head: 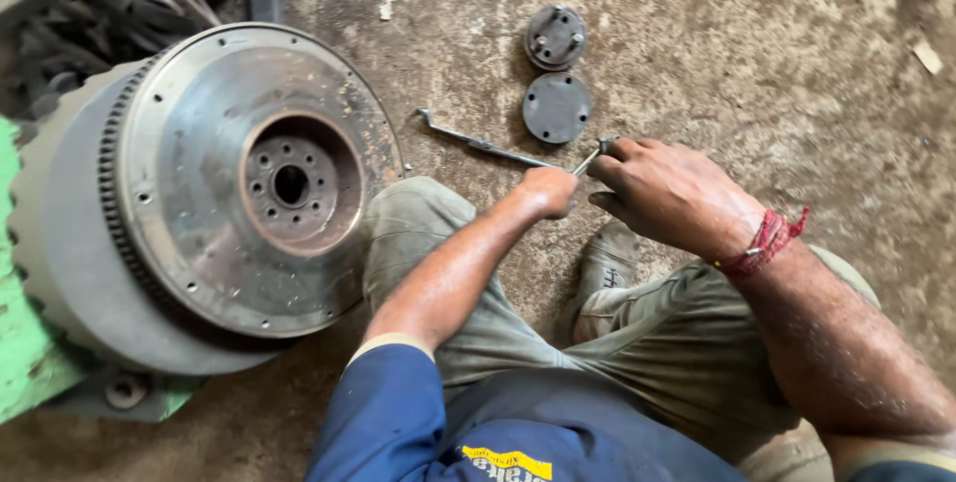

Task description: The person is repairing a piece of machinery. They use a hammer to adjust a gear, then sit on the floor to work on a metal part with a wrench, and finally inspect a large gear.

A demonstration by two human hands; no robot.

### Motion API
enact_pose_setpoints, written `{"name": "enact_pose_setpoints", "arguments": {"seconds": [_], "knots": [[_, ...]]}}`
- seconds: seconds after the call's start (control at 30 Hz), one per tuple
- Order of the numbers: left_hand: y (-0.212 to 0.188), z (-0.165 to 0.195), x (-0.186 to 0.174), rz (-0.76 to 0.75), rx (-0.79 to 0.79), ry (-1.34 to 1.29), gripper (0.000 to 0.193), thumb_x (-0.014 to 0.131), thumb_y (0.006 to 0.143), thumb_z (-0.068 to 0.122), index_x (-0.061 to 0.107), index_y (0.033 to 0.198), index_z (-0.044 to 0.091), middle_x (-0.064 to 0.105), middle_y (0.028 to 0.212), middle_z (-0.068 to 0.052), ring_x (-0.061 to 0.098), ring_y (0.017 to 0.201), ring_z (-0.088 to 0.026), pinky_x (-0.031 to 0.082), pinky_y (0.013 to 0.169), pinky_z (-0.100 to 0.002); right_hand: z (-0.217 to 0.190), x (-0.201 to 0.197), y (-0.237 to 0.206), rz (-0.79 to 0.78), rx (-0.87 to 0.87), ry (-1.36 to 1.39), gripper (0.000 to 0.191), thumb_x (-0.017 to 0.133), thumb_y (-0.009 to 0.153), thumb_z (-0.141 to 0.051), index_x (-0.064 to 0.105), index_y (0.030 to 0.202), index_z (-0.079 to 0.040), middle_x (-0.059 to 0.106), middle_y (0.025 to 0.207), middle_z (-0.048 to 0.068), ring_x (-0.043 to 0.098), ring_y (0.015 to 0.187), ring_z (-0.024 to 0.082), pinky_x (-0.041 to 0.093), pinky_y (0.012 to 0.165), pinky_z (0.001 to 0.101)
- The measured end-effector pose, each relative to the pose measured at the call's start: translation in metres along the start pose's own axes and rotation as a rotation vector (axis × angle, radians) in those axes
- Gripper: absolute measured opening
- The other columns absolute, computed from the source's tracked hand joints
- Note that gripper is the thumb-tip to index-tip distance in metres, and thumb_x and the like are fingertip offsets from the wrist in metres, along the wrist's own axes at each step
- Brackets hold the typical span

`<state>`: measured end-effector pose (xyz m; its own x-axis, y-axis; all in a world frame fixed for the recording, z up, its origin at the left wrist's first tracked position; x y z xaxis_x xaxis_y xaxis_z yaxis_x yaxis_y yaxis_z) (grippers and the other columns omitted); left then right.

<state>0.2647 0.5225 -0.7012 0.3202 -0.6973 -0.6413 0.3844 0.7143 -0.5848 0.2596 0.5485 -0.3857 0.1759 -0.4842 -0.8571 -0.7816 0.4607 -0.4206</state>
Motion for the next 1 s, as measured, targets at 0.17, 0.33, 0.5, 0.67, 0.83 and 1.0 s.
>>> {"name": "enact_pose_setpoints", "arguments": {"seconds": [0.17, 0.33, 0.5, 0.67, 0.83, 1.0], "knots": [[0.004, 0.004, 0.000, 0.012, 0.000, -0.046, 0.025, 0.064, 0.087, 0.020, 0.072, 0.106, 0.007, 0.075, 0.105, -0.017, 0.073, 0.101, -0.035, 0.059, 0.084, -0.048, -0.003, 0.009, 0.012, -0.037, -0.028, -0.035, 0.031, 0.067, 0.090, -0.037, 0.065, 0.105, -0.010, 0.065, 0.097, 0.014, 0.067, 0.094, 0.035, 0.056, 0.076, 0.0481], [-0.003, 0.000, -0.005, -0.040, -0.033, -0.068, 0.027, 0.064, 0.091, 0.027, 0.071, 0.106, 0.005, 0.075, 0.105, -0.016, 0.073, 0.101, -0.032, 0.058, 0.085, -0.046, 0.003, 0.011, 0.019, -0.116, 0.012, -0.049, 0.031, 0.066, 0.091, -0.040, 0.066, 0.107, -0.012, 0.065, 0.098, 0.013, 0.068, 0.094, 0.034, 0.057, 0.077, 0.0473], [-0.005, -0.002, -0.005, -0.043, -0.041, -0.064, 0.024, 0.059, 0.093, 0.020, 0.072, 0.103, 0.003, 0.075, 0.105, -0.017, 0.073, 0.101, -0.032, 0.058, 0.084, -0.047, 0.001, 0.003, 0.020, -0.041, -0.067, -0.021, 0.030, 0.070, 0.088, -0.036, 0.066, 0.103, -0.010, 0.066, 0.098, 0.013, 0.068, 0.094, 0.034, 0.057, 0.075, 0.0467], [-0.009, -0.001, -0.009, -0.007, 0.004, -0.092, 0.028, 0.065, 0.090, 0.023, 0.071, 0.105, 0.001, 0.073, 0.106, -0.024, 0.070, 0.101, -0.041, 0.056, 0.086, -0.051, 0.019, -0.001, 0.012, 0.013, -0.034, -0.028, 0.027, 0.072, 0.086, -0.026, 0.068, 0.105, -0.007, 0.066, 0.100, 0.014, 0.068, 0.091, 0.033, 0.056, 0.073, 0.0458], [-0.009, -0.007, -0.014, -0.008, -0.057, -0.089, 0.031, 0.069, 0.087, 0.031, 0.071, 0.108, 0.007, 0.072, 0.107, -0.021, 0.069, 0.101, -0.040, 0.056, 0.085, -0.051, 0.024, -0.012, 0.007, 0.077, -0.024, -0.079, 0.027, 0.072, 0.088, -0.026, 0.069, 0.106, -0.005, 0.067, 0.099, 0.014, 0.068, 0.090, 0.031, 0.057, 0.072, 0.0442], [0.009, -0.040, 0.013, -0.077, -0.166, -0.074, 0.027, 0.072, 0.082, 0.022, 0.072, 0.107, 0.013, 0.074, 0.107, -0.016, 0.073, 0.100, -0.034, 0.059, 0.085, -0.047, 0.013, -0.022, -0.003, 0.098, -0.045, -0.058, 0.028, 0.072, 0.087, -0.028, 0.069, 0.105, -0.006, 0.067, 0.099, 0.011, 0.068, 0.094, 0.029, 0.057, 0.073, 0.0433]]}}
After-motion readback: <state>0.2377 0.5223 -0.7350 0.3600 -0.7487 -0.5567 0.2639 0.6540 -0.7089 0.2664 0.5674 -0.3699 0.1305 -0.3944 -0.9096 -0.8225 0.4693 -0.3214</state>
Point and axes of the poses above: each hand's wrist, its own y-axis towards the middle knuckle, its own x-axis out of the palm, z = x × y, the point moved 10 cm from there along y, towards the middle knuckle
